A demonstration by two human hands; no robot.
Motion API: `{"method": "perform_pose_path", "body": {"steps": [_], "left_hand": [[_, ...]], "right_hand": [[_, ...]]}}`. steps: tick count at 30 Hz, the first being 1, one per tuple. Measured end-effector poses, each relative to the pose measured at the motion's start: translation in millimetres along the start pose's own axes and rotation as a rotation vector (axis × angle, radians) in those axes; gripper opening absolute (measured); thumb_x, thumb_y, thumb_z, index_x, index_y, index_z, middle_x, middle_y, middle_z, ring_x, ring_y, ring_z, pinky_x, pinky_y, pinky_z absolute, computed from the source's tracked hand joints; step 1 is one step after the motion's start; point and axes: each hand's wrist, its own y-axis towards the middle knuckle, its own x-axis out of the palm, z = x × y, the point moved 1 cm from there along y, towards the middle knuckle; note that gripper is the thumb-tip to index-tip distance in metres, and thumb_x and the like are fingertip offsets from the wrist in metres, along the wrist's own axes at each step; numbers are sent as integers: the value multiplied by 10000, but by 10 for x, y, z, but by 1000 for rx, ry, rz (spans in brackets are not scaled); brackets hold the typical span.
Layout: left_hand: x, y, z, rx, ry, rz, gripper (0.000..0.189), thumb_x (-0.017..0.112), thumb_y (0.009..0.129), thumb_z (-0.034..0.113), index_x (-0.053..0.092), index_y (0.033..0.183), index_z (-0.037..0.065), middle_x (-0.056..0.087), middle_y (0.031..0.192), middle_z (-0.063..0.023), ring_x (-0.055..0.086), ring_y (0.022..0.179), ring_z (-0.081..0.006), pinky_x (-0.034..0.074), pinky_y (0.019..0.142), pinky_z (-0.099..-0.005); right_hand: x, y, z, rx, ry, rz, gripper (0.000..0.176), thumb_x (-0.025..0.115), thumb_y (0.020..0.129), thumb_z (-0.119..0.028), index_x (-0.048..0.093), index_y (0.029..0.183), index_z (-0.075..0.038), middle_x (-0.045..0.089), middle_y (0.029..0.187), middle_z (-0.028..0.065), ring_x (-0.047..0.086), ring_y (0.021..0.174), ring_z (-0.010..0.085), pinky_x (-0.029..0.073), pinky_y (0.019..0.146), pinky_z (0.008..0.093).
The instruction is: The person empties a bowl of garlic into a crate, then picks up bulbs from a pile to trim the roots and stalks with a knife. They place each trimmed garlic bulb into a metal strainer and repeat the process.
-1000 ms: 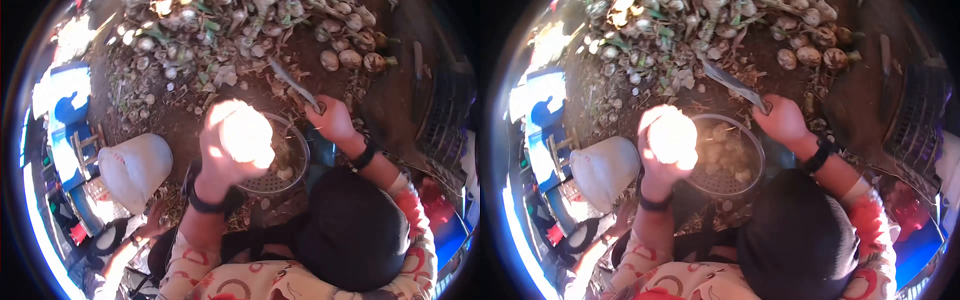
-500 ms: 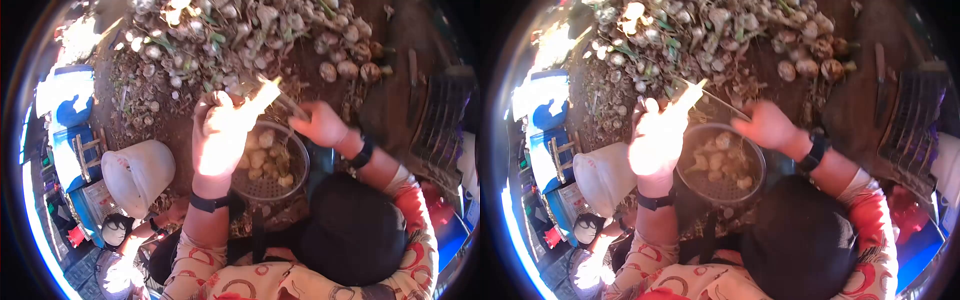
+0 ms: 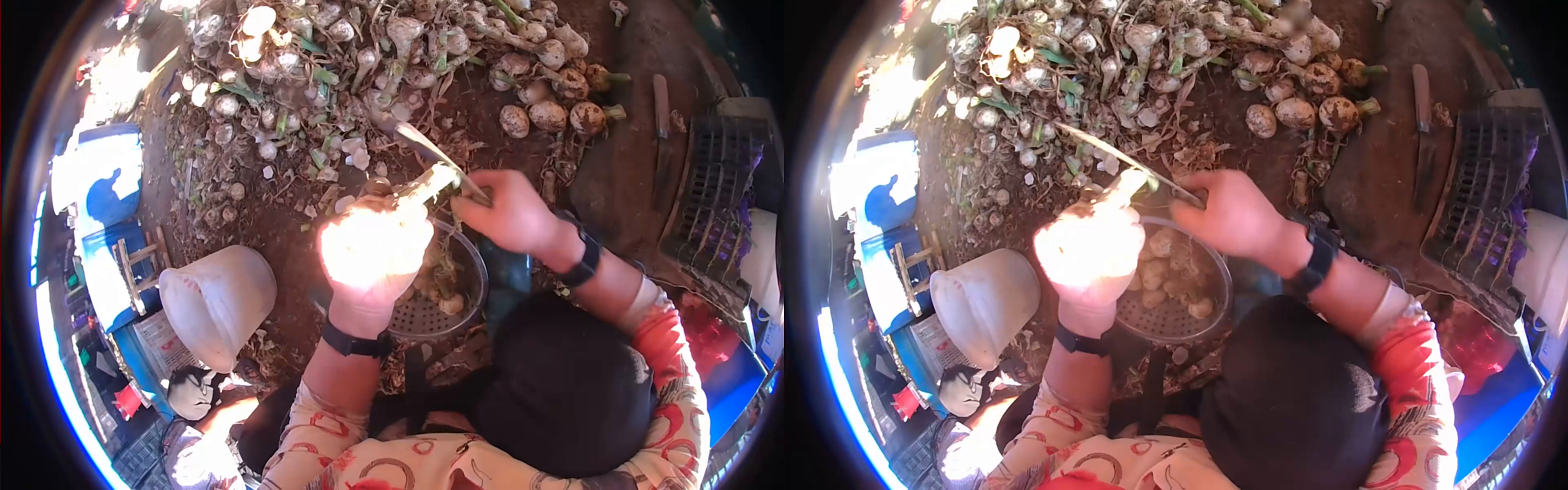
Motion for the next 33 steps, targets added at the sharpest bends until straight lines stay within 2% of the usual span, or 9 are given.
{"method": "perform_pose_path", "body": {"steps": [3, 6, 8, 10, 11, 14, 15, 21, 33], "left_hand": [[-69, -29, 216, 75, 373, 36, 271, 460, 821, 239, 486, 936, -5, 541, 843, -124, 523, 852, -245, 418, 785, -347], [-299, -64, 163, -96, 274, 25, 114, 505, 800, 61, 492, 877, -21, 540, 838, -98, 537, 856, -217, 437, 770, -341], [-518, -116, 200, -104, 1608, 144, 149, 513, 809, 150, 514, 844, 5, 528, 799, -81, 531, 809, -192, 434, 727, -335], [-733, 154, 518, 393, 1733, 291, 261, 572, 768, 280, 522, 838, 33, 493, 741, -44, 489, 716, -148, 414, 664, -330], [-743, 403, 844, 272, 1122, 282, 380, 619, 716, 366, 515, 852, 27, 485, 722, -26, 450, 653, -104, 405, 612, -306], [-321, 1073, 1151, 85, 1160, 646, 574, 512, 800, 407, 404, 1164, -23, 511, 1092, -166, 500, 949, -238, 371, 853, -366], [-260, 1264, 1118, 111, 1155, 741, 445, 521, 808, 330, 458, 1065, -28, 534, 893, -102, 497, 737, -139, 418, 605, -277], [-491, 2108, 1051, 173, 531, 916, 218, 475, 857, 297, 447, 863, 81, 502, 660, -38, 503, 551, -133, 454, 503, -251], [-357, -110, -120, -20, 875, 539, 241, 438, 866, 286, 465, 819, 51, 447, 576, -4, 420, 476, -70, 342, 427, -225]], "right_hand": [[78, -49, 530, 165, -366, -159, 331, 598, 695, -238, 582, 849, 54, 581, 727, 225, 584, 677, 329, 457, 626, 333], [-79, -142, 384, 323, 10, 206, 338, 618, 710, -239, 569, 847, 66, 598, 666, 136, 577, 634, 183, 451, 590, 306], [-332, 18, 181, 402, -35, 222, 281, 617, 722, -217, 564, 801, 48, 551, 594, 53, 512, 557, 113, 417, 515, 258], [-352, 3, 227, 386, 66, 237, 249, 610, 732, -204, 560, 790, 33, 524, 578, 24, 479, 531, 89, 392, 487, 238], [-335, -21, 245, 391, 158, 243, 218, 602, 741, -191, 556, 779, 18, 497, 562, -5, 446, 505, 64, 367, 459, 219], [-162, -105, 299, 448, 191, 220, 183, 593, 751, -182, 546, 764, -5, 485, 560, -21, 431, 473, 51, 344, 424, 215], [-120, -114, 326, 499, 314, 205, 180, 583, 761, -184, 546, 777, -9, 472, 545, -22, 415, 437, 50, 329, 395, 214], [-110, -103, 417, 528, 446, 203, 158, 574, 769, -176, 522, 725, -34, 466, 537, -20, 417, 423, 53, 327, 383, 211], [-106, 215, 381, 527, 515, 326, 223, 572, 789, -246, 536, 784, -26, 531, 605, 25, 488, 482, 102, 373, 431, 233]]}}
